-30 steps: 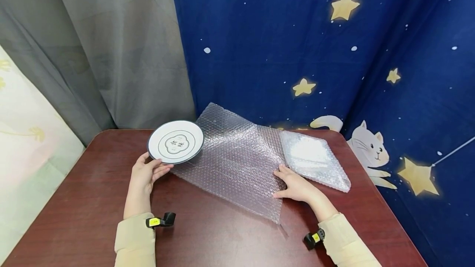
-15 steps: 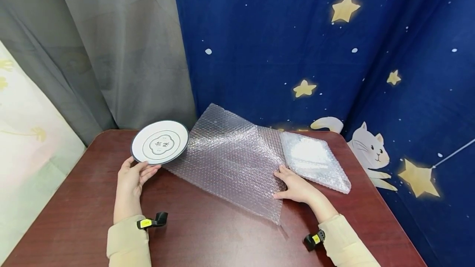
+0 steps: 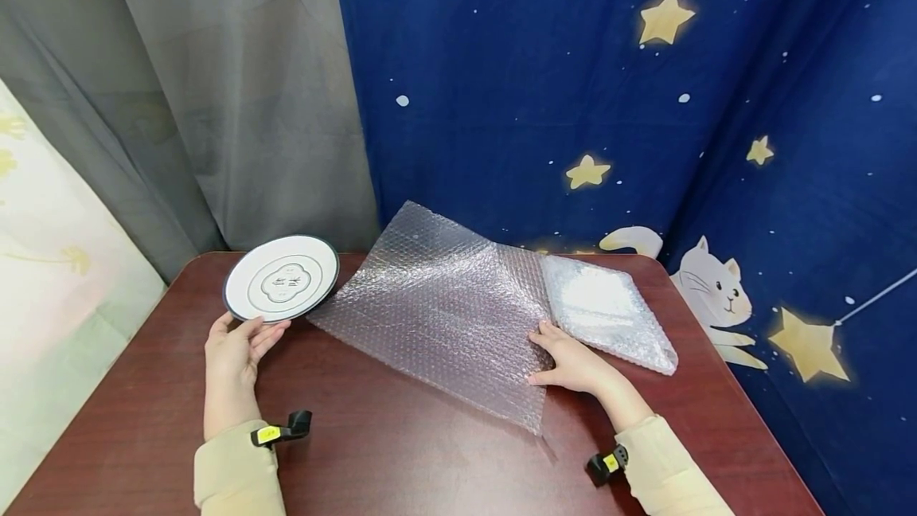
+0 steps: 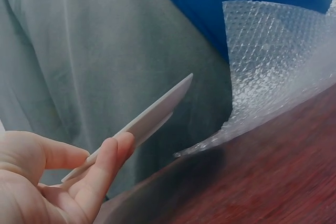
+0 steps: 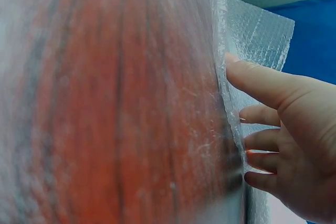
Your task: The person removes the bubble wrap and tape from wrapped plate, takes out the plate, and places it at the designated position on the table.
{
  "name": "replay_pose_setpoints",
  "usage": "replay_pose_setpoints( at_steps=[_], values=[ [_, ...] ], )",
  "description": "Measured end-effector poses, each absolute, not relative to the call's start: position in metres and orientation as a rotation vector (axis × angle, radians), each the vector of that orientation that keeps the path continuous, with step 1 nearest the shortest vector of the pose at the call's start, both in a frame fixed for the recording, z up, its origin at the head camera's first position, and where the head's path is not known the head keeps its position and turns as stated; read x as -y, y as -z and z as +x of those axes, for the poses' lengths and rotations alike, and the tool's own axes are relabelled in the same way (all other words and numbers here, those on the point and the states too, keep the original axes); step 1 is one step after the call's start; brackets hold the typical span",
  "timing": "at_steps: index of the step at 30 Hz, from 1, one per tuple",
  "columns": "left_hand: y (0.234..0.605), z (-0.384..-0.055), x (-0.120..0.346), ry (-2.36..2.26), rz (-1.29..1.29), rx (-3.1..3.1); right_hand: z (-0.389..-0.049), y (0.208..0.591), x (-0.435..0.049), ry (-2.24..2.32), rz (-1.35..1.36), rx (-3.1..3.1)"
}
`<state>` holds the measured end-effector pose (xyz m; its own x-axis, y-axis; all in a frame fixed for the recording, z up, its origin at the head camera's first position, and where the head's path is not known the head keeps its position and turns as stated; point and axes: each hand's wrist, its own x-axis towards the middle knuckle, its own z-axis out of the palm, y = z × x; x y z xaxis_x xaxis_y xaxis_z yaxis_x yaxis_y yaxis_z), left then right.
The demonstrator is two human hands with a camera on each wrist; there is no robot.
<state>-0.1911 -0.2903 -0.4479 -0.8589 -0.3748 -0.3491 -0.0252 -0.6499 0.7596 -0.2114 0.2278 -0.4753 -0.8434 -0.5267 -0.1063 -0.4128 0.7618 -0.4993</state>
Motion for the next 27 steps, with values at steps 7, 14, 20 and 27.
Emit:
replay_pose_setpoints(
  at_steps=[7, 14, 20, 27],
  values=[
    [0.451, -0.187, 0.299, 2.556, 0.774, 1.154, -0.211, 0.474, -0.228, 0.694, -0.731, -2.716],
    [0.454, -0.184, 0.304, 2.528, 0.808, 1.127, -0.211, 0.475, -0.228, 0.695, -0.725, -2.718],
    [0.459, -0.183, 0.308, 2.51, 0.838, 1.084, -0.211, 0.476, -0.228, 0.695, -0.725, -2.719],
    [0.464, -0.182, 0.313, 2.502, 0.855, 0.997, -0.211, 0.476, -0.228, 0.693, -0.726, -2.72]
  ],
)
